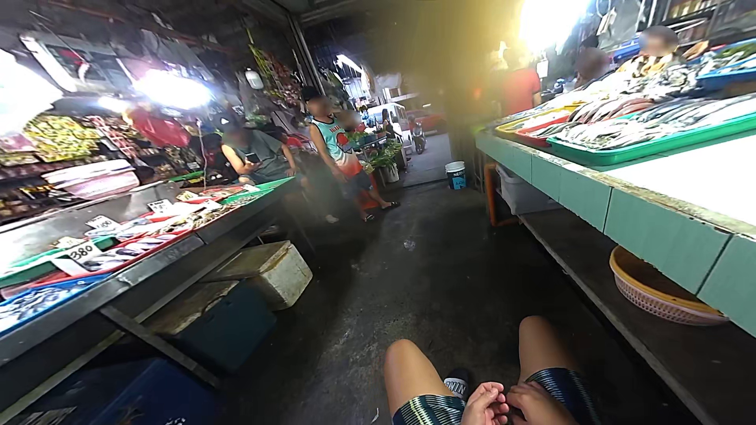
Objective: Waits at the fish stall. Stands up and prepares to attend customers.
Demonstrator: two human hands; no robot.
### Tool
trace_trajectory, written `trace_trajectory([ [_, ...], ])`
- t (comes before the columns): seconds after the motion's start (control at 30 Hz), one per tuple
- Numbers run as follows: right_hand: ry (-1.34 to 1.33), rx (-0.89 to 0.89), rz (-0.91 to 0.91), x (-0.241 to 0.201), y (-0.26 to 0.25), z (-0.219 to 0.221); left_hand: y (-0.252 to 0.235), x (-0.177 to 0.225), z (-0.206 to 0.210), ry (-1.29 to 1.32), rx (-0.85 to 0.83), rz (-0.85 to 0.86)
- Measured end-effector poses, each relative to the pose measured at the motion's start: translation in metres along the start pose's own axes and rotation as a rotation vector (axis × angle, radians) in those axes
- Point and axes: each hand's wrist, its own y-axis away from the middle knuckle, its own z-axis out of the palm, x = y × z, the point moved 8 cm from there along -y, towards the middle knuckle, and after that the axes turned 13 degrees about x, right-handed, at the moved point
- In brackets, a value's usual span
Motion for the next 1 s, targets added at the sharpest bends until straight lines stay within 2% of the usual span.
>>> trace_trajectory([
  [0.27,0.024,-0.008,0.109,0.005,0.013,-0.011,0.012,0.007,-0.001,0.090,0.042,-0.016],
  [0.63,-0.005,0.035,-0.010,0.003,-0.001,0.003,0.001,0.002,0.000,-0.009,-0.001,0.006],
  [1.0,0.037,-0.020,0.100,0.008,0.010,-0.005,0.010,0.006,-0.002,0.087,0.041,-0.017],
])
